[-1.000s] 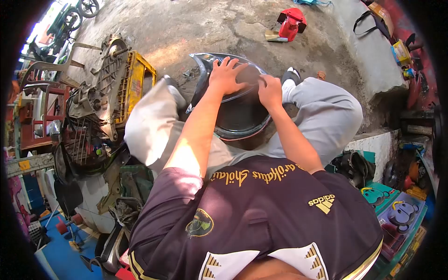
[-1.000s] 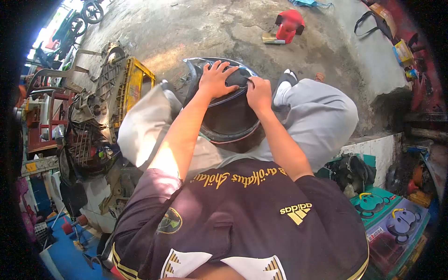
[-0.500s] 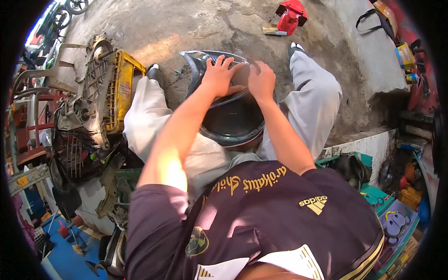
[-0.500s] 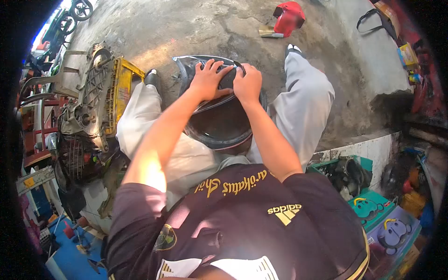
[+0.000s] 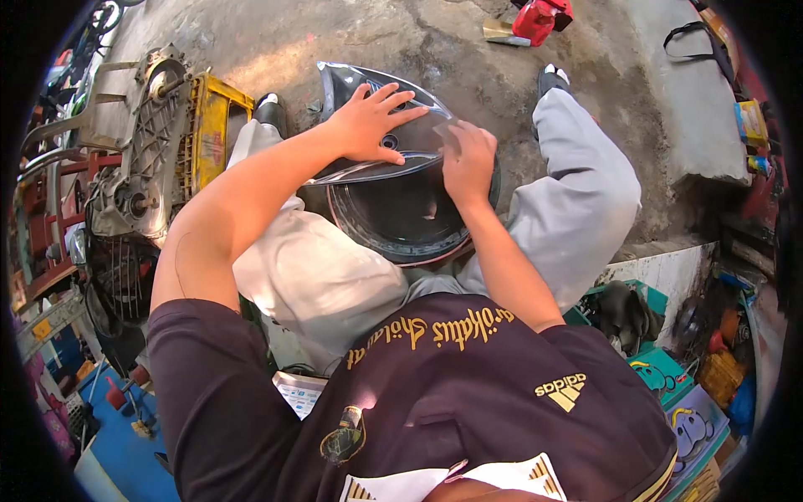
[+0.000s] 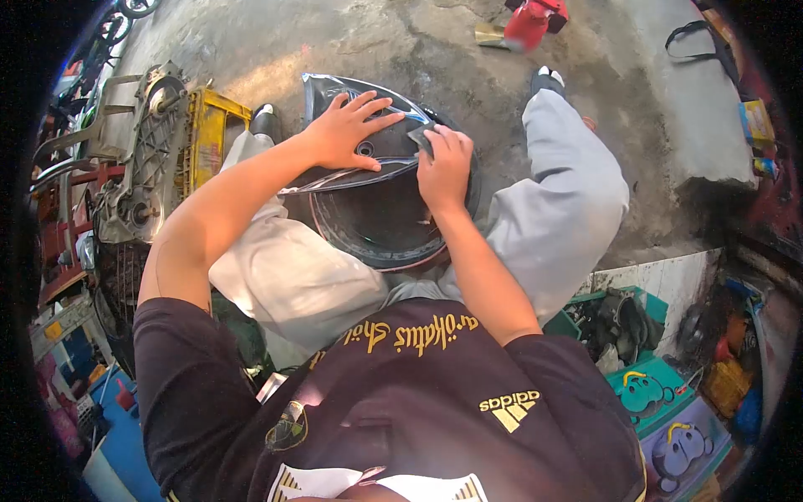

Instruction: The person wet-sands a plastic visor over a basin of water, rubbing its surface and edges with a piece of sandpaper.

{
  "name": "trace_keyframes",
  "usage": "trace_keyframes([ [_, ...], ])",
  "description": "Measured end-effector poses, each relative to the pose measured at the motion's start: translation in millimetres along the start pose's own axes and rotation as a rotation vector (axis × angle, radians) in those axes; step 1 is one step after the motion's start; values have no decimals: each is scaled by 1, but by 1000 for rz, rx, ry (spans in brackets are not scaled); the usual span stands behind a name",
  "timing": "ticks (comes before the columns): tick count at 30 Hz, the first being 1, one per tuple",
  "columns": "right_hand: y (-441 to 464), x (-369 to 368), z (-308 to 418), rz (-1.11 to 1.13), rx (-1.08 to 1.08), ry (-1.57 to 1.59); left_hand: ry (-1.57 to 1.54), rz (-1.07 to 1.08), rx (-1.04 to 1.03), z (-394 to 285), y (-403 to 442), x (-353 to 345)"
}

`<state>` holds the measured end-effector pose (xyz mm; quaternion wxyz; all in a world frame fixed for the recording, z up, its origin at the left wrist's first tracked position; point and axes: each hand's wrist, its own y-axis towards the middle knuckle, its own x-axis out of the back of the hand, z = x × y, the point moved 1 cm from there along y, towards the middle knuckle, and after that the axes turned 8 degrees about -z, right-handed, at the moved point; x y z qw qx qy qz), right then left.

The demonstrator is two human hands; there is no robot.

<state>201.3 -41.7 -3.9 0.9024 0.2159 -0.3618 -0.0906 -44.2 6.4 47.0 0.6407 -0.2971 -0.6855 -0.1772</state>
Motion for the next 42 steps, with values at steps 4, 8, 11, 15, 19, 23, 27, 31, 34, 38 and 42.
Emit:
trace_keyframes([
  [4,-4,18,9,123,18,13,-27,-77,-28,10,16,-2],
  [8,18,44,23,204,-157,98,-100,-114,-26,15,22,-5],
  [11,101,119,77,209,40,106,-168,-150,-32,19,18,-15],
  [15,156,136,54,234,275,18,-172,-185,-45,22,35,-9],
  [19,119,75,4,457,287,5,-174,-201,-73,21,47,-13],
  [23,93,54,22,611,297,-39,-125,-160,-58,26,55,-23],
  [27,96,51,13,585,225,-192,-196,-86,-34,36,62,-22],
  [31,100,43,1,561,165,-170,-226,-67,-20,37,63,-22],
  [34,90,40,-7,571,172,-162,-220,-80,-16,39,64,-21],
  [38,83,36,-26,586,260,-161,-181,-105,-27,39,65,-19],
  [42,66,39,-21,616,291,-159,-79,-196,-59,33,65,-11],
])
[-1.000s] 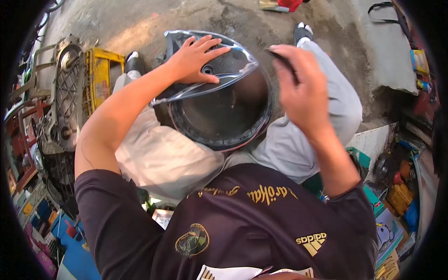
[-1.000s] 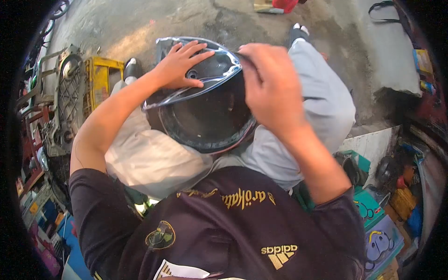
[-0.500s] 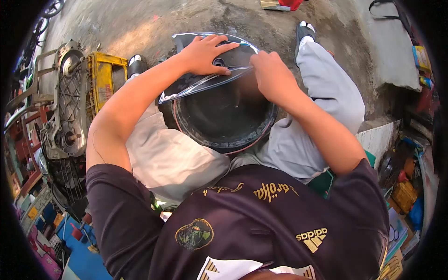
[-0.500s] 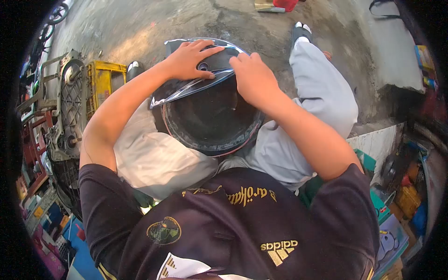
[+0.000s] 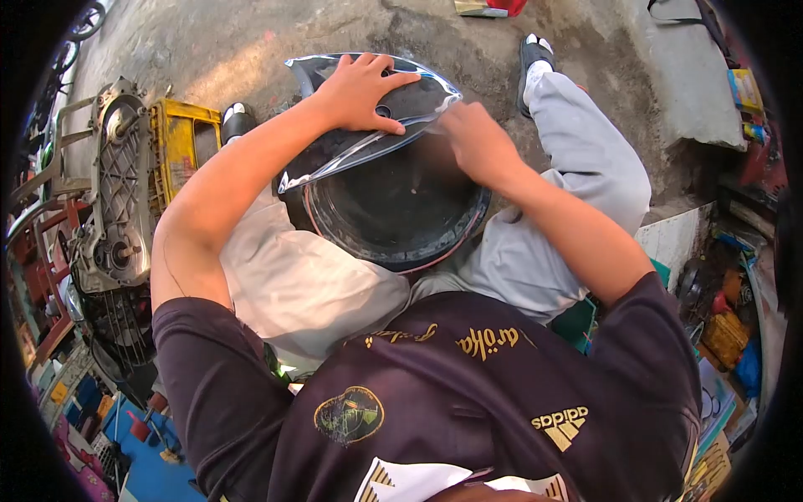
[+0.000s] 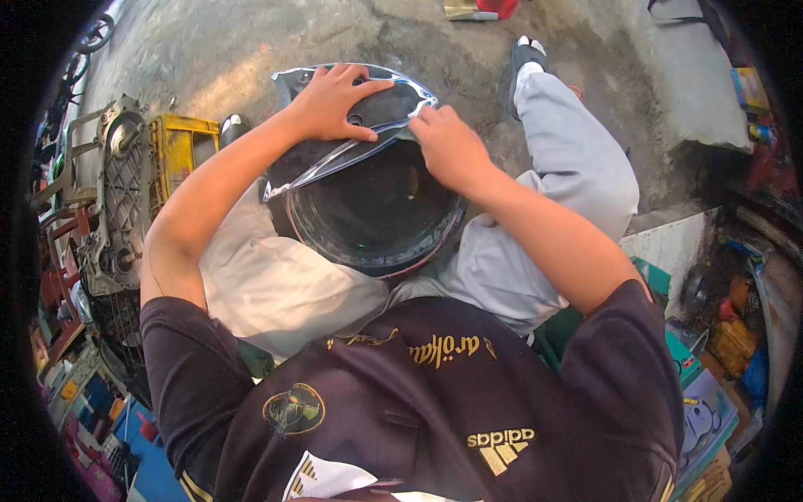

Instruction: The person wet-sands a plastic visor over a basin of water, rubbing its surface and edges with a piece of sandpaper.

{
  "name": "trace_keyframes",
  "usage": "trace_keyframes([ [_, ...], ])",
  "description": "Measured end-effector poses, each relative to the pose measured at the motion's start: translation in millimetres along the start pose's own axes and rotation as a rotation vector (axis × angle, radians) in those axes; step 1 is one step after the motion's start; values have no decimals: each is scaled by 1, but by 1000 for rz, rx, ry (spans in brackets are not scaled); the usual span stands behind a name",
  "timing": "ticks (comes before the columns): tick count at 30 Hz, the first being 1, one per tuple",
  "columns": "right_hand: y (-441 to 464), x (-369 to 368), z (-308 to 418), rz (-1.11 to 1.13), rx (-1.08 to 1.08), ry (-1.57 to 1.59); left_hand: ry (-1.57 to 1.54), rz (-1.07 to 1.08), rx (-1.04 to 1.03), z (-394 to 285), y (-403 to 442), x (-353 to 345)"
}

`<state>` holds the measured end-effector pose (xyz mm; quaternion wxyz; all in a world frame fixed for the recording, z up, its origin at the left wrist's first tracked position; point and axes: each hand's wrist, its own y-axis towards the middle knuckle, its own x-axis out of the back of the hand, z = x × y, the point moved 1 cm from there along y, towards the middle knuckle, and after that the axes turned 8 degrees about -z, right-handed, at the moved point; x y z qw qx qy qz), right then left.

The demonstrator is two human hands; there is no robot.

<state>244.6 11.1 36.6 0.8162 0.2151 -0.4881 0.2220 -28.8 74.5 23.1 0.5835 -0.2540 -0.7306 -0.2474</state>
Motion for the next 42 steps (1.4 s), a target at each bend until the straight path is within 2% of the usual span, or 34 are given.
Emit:
trace_keyframes([
  [4,2,2,0,-53,40,-9,8,-32,-32,-17,-3,9],
  [6,9,8,-10,-120,-7,-10,-9,-36,26,-27,-5,3],
  [11,-4,0,-1,-128,127,-15,-29,-99,-4,-27,-3,-2],
  [14,7,6,-11,-130,12,-28,-63,-56,-10,-27,-3,0],
  [15,7,5,-12,-193,28,-20,-70,-63,-12,-26,-3,-1],
  [19,0,4,-8,-210,116,23,-106,-41,-11,-26,-2,1],
  [22,4,5,-19,-197,2,-72,-112,-156,-83,-22,-5,-10],
  [24,1,4,-16,-101,-113,-6,-116,-97,-86,-19,-5,-15],
  [25,1,6,-14,-104,-114,-13,-117,-43,-87,-18,-2,-17],
  [33,6,6,-7,-54,-147,-103,-90,-14,-102,-19,0,-15],
  [35,1,0,-3,-194,42,-73,-85,-11,-102,-18,2,-13],
  [39,5,1,-12,-180,-133,-62,-103,-8,-93,-19,1,-13],
  [41,-2,-3,-7,-260,68,-31,-115,-11,-96,-20,3,-11],
  [42,-2,-1,-8,-264,69,-36,-99,1,-93,-21,3,-10],
])
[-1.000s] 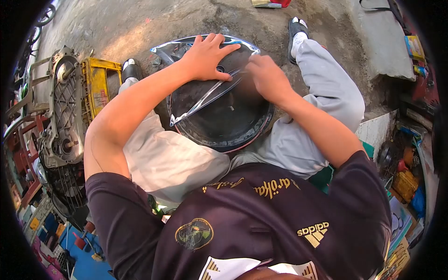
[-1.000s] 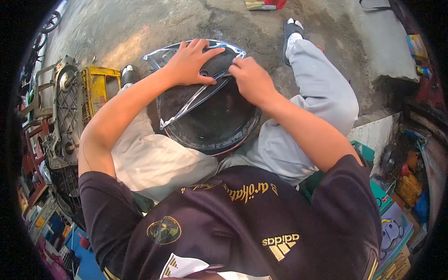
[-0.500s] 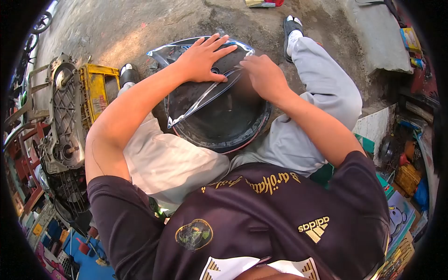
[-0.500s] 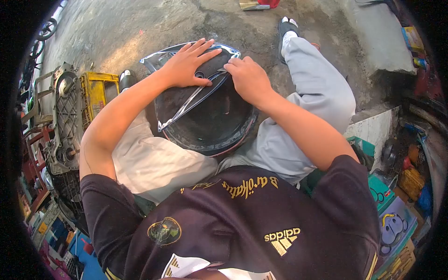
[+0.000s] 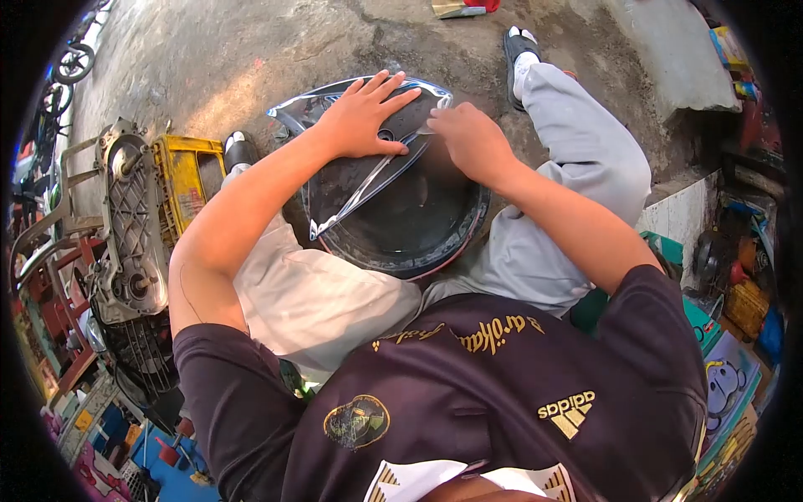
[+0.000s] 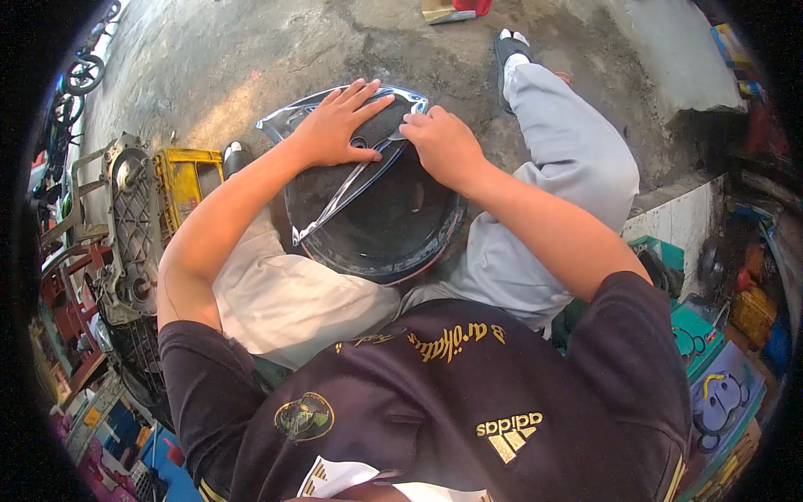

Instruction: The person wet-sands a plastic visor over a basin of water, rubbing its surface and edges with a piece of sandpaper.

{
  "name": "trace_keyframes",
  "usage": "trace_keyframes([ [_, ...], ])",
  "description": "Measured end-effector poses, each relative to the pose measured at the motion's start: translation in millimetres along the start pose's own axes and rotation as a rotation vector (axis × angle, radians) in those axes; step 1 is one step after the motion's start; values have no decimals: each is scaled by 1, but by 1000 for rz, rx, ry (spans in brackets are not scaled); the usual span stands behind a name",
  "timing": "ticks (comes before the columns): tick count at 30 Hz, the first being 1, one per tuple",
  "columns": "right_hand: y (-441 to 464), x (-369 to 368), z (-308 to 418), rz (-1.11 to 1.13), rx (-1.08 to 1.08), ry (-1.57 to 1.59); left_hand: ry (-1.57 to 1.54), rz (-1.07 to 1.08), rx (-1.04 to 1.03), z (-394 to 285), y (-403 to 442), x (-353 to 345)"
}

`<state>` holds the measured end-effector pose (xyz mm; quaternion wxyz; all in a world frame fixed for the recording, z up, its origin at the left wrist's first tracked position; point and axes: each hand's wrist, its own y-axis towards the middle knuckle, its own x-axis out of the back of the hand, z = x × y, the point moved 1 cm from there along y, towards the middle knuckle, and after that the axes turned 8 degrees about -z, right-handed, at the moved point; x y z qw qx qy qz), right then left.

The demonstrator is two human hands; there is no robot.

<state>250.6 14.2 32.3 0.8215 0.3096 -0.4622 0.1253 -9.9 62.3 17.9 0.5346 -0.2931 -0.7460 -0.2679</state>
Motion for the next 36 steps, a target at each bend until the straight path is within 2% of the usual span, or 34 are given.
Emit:
trace_keyframes([
  [2,4,3,2,37,-87,-12,15,15,9,0,-1,0],
  [3,14,12,0,171,-217,-47,2,-9,1,0,-2,0],
  [6,11,3,-5,175,-98,-70,-8,-46,-13,0,-6,-3],
  [7,1,-5,-5,46,14,0,-3,-63,-21,1,-5,-3],
  [11,7,-1,4,42,-43,12,28,-62,-23,-1,-5,-2],
  [13,21,9,4,179,-284,-85,39,-65,-24,-2,-6,0],
  [14,15,4,5,178,-287,-82,46,-75,-27,-3,-5,0],
  [16,2,-7,8,-10,-28,33,49,-77,-30,-4,-6,1],
  [17,9,0,10,-14,-26,32,52,-80,-27,-4,-5,2],
  [19,26,16,14,205,-262,-158,59,-94,-25,-6,-5,5],
  [20,26,14,12,203,-260,-151,64,-107,-22,-7,-6,6],
  [22,21,9,2,140,-246,-95,89,-107,-14,-10,-8,9],
  [23,19,5,7,117,-115,1,110,-113,-9,-10,-8,8],
  [24,16,4,8,114,-111,-3,113,-119,-9,-10,-7,8],
  [28,26,5,-5,143,-324,-139,146,-173,-5,-14,-9,14],
  [31,29,12,-5,152,-297,-111,175,-194,-4,-17,-13,15],
  [34,28,-4,-16,31,-326,18,221,-243,-5,-20,-16,15],
  [36,34,-23,-30,-139,-325,103,243,-265,-5,-25,-22,13],
])
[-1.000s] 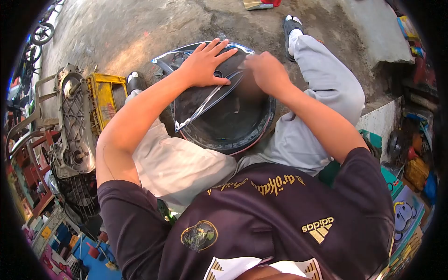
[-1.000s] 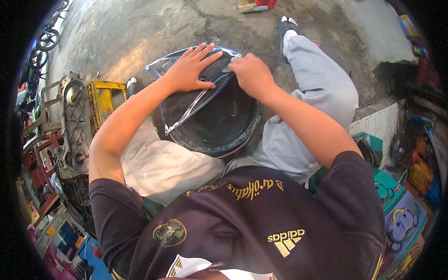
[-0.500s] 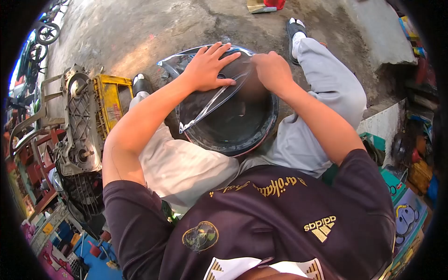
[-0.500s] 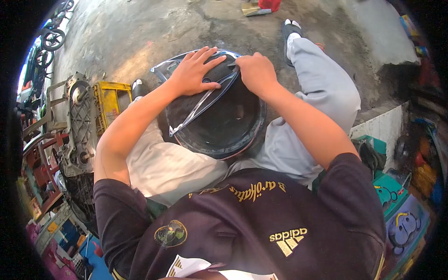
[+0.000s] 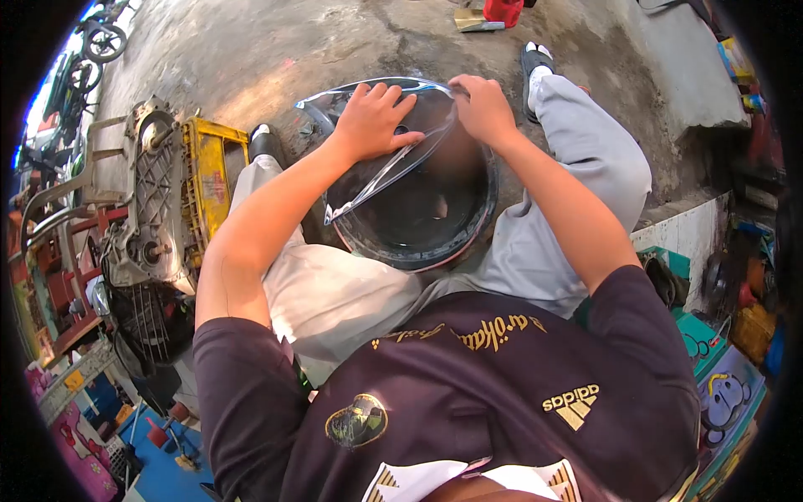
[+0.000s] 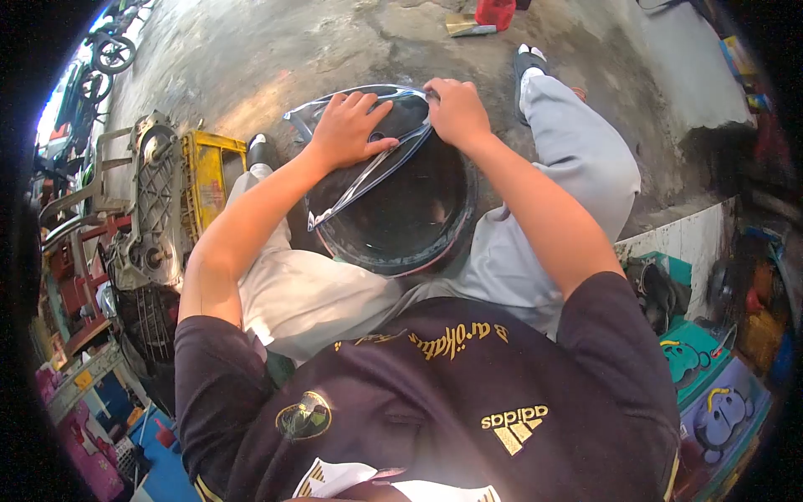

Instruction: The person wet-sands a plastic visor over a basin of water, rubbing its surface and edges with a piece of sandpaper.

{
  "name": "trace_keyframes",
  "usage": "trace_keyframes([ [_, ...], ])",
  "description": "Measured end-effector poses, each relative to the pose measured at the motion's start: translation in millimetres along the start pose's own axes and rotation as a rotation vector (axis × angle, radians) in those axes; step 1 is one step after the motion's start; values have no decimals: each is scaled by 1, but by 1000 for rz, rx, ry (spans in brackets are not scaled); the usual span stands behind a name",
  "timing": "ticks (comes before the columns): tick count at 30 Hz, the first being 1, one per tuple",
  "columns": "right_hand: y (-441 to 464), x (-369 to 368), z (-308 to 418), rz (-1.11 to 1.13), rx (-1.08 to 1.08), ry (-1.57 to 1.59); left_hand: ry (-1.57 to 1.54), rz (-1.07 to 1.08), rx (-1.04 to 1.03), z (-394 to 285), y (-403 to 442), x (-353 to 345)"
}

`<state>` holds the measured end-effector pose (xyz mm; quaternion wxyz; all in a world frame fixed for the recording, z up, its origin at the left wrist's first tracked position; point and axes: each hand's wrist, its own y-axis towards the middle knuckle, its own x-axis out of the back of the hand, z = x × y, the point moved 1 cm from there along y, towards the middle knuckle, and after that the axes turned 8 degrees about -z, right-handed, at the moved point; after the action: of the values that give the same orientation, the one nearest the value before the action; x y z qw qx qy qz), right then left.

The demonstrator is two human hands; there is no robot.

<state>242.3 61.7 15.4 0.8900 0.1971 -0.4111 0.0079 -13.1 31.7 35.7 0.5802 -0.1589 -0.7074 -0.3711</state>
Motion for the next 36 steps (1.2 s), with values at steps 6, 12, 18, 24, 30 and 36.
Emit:
trace_keyframes([
  [6,-4,-26,5,217,-220,-6,215,-119,246,-12,-11,2],
  [12,-24,-17,17,249,-104,-145,334,-10,783,-45,-77,20],
  [18,-52,-3,27,273,-3,-153,-163,-137,1124,-80,-124,28],
  [24,-70,22,10,344,-167,-96,-108,-165,983,-103,-114,36],
  [30,-84,27,-2,245,-212,0,-136,-155,962,-111,-102,33],
  [36,-81,23,-4,183,-313,55,-91,-174,1158,-89,-103,40],
])
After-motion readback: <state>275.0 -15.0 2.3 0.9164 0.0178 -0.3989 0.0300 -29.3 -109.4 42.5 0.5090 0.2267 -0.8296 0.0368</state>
